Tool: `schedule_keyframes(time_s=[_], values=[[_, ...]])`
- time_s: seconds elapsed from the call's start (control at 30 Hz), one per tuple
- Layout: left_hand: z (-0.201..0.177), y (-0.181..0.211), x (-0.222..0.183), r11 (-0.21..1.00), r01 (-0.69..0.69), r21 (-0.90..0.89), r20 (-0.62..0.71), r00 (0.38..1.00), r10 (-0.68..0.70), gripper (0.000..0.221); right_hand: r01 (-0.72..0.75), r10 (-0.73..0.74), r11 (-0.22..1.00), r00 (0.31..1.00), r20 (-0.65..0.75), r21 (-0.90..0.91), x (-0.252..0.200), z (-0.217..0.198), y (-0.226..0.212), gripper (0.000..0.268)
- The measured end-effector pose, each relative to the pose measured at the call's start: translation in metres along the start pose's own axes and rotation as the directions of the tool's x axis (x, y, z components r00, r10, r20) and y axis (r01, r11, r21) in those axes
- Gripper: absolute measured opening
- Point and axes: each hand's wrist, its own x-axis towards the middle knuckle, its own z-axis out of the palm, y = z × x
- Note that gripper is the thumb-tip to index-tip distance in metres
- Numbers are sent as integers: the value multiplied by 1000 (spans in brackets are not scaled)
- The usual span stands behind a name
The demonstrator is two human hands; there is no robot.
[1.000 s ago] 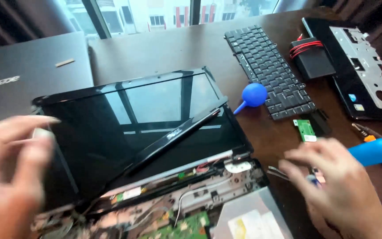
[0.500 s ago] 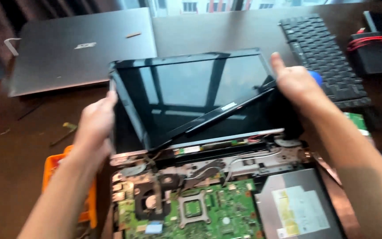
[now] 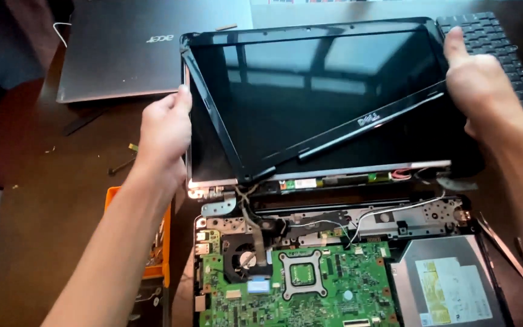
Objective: Disassembling a laptop by removing the screen bezel and manipulating internal components and wiring.
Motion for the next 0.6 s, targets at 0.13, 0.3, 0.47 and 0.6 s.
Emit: schedule_keyframes(time_s=[0.13,0.3,0.47,0.6], values=[[-1,4,-1,998,39,-50,-20,999,-40,50,11,-11,1000,1000,18,0,27,6,8,82],[-4,-17,12,996,70,-55,-2,998,-70,53,34,-35,999,999,32,12,25,16,15,80],[1,-24,9,995,80,-61,-2,997,-80,51,98,-97,995,995,-17,30,45,22,39,78],[5,-28,7,994,73,-77,11,997,-72,50,135,-138,989,988,-75,-53,50,19,50,84]])
